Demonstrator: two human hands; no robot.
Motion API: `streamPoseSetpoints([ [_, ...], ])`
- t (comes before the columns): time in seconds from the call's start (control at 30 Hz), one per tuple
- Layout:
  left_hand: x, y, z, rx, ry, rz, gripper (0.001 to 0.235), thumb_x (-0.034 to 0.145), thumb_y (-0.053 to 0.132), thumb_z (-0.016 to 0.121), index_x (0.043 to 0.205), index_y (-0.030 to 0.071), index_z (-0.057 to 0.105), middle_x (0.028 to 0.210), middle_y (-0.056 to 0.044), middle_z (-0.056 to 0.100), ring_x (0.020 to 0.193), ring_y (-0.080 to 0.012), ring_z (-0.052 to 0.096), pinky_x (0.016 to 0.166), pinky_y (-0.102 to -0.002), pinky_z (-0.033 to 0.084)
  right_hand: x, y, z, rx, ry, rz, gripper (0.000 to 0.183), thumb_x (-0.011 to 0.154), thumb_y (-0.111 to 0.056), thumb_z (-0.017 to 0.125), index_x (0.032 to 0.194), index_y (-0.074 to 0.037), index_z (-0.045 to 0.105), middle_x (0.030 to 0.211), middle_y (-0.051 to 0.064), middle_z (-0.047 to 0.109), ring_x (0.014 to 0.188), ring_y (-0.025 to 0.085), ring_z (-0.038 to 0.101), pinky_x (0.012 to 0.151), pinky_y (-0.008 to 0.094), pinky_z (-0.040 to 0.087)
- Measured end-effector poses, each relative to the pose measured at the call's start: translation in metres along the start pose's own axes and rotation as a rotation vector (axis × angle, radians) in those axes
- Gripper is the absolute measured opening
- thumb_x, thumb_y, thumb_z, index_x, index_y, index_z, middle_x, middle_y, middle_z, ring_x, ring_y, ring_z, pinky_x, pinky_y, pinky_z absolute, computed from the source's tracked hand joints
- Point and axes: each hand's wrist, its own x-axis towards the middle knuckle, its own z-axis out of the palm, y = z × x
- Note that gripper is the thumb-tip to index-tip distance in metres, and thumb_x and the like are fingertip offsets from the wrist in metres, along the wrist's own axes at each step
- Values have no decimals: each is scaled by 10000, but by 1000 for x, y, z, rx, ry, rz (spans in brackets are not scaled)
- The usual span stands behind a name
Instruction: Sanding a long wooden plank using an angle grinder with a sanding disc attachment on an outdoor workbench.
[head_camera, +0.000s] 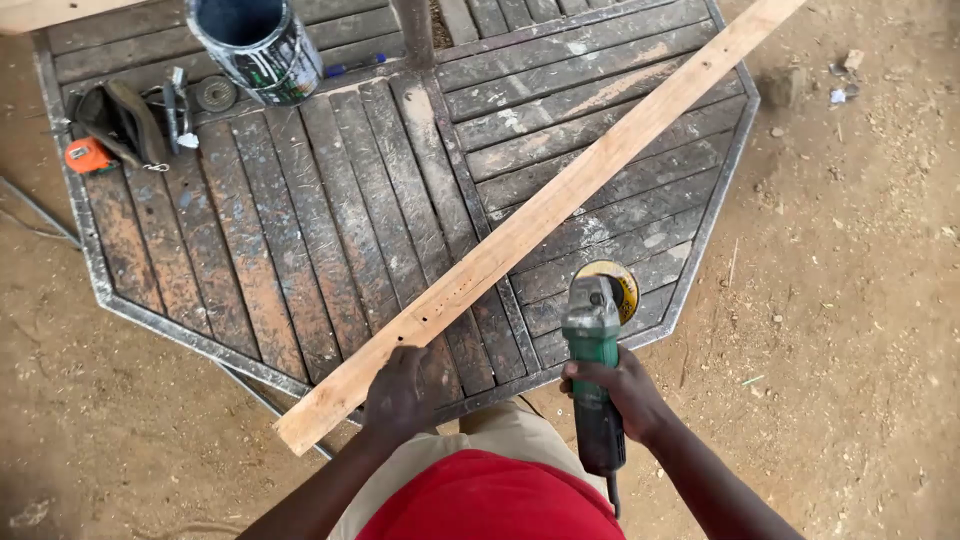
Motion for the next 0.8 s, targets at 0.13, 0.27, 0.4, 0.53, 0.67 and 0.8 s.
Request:
streamPoseSetpoints([
  [0.13,-22,78,-38,-107,-313,-229,819,901,672,523,1469,84,473,1469,-178,555,1292,-367,584,1001,-541,492,10,-23,27,72,-134,-109,280,736,-93,708,957,77,682,841,241,739,752,337,709,735,427,576],
  [0.27,-20,136,-50,-654,-391,-67,576,856,441,688,1332,127,601,1271,-105,721,1180,-261,690,998,-416,556,7,-50,62,348,-374,-147,503,805,-267,670,1229,-8,589,1147,207,703,972,353,681,829,475,553],
  [0.4,-23,119,-42,-837,-256,86,453,898,260,780,1250,63,574,1071,-191,692,1099,-360,653,991,-531,530,3,-48,107,395,-46,-125,377,814,-295,772,1113,-80,689,940,113,730,857,273,743,860,449,590],
  [0.53,-52,104,-71,-988,-234,9,500,875,154,730,1336,115,538,958,-156,675,855,-295,704,671,-445,619,-10,-27,147,498,-58,-148,290,813,-225,829,988,-49,678,819,132,702,761,285,738,753,445,612],
  [0.67,-83,88,-96,-928,-89,-27,400,910,245,781,1245,74,648,960,-175,711,947,-294,690,830,-501,581,-18,-11,165,604,-59,-103,225,810,-186,779,935,-32,673,800,119,683,742,273,728,780,452,625],
  [0.8,-115,74,-95,-896,46,-237,255,878,267,848,956,47,746,807,-133,737,792,-186,709,700,-359,610,-20,5,168,667,-75,-108,237,765,-147,750,958,-29,680,849,115,687,818,278,729,853,470,622],
])
